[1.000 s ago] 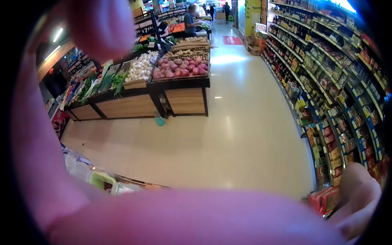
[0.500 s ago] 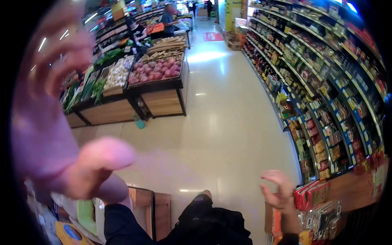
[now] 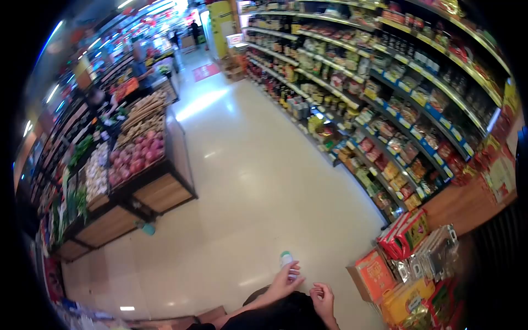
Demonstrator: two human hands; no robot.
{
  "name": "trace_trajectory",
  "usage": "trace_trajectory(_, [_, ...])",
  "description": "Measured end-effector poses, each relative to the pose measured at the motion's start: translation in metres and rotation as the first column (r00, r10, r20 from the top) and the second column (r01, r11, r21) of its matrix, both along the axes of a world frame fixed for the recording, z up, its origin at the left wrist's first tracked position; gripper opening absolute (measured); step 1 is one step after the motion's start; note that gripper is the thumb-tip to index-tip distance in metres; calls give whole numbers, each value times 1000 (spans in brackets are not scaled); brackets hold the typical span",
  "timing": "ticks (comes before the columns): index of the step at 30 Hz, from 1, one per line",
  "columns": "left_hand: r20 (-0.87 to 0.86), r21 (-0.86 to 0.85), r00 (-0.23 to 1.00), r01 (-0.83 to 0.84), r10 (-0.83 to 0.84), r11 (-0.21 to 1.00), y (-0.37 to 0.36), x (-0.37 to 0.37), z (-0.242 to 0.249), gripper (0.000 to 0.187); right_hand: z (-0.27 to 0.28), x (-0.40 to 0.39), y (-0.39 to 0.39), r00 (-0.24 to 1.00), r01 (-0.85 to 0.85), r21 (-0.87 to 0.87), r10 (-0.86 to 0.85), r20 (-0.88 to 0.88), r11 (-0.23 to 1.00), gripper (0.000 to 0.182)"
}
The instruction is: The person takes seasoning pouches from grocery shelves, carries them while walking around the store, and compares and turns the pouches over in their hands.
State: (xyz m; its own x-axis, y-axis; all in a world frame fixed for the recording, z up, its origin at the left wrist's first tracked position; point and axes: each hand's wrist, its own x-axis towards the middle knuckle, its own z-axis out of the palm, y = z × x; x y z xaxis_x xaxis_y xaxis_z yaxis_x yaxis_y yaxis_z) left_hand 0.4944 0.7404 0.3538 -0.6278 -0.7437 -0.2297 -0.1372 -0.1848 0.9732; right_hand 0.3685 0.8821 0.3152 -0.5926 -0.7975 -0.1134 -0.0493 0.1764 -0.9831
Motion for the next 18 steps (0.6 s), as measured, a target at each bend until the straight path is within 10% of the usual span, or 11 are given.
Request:
trace_trajectory(5, [-66, -306, 986, 128, -156, 943, -74, -81, 11, 58, 24, -79, -41, 981, 93, 29, -87, -171, 995, 28])
trace_trajectory(12, [-21, -180, 999, -38, 34, 983, -163, -126, -24, 52, 16, -158, -101, 966, 159, 113, -131, -224, 981, 21])
trace_trajectory(15, [-38, -117, 999, -19, 15, 993, -175, -149, -24, 50, 18, -176, -132, 728, -33, 323, 244, -640, 946, 13])
trace_trajectory(18, [-43, -59, 999, -2, 0, 998, -183, -177, -35, 49, 6, -190, -167, 947, -161, 70, 174, -270, 984, 17])
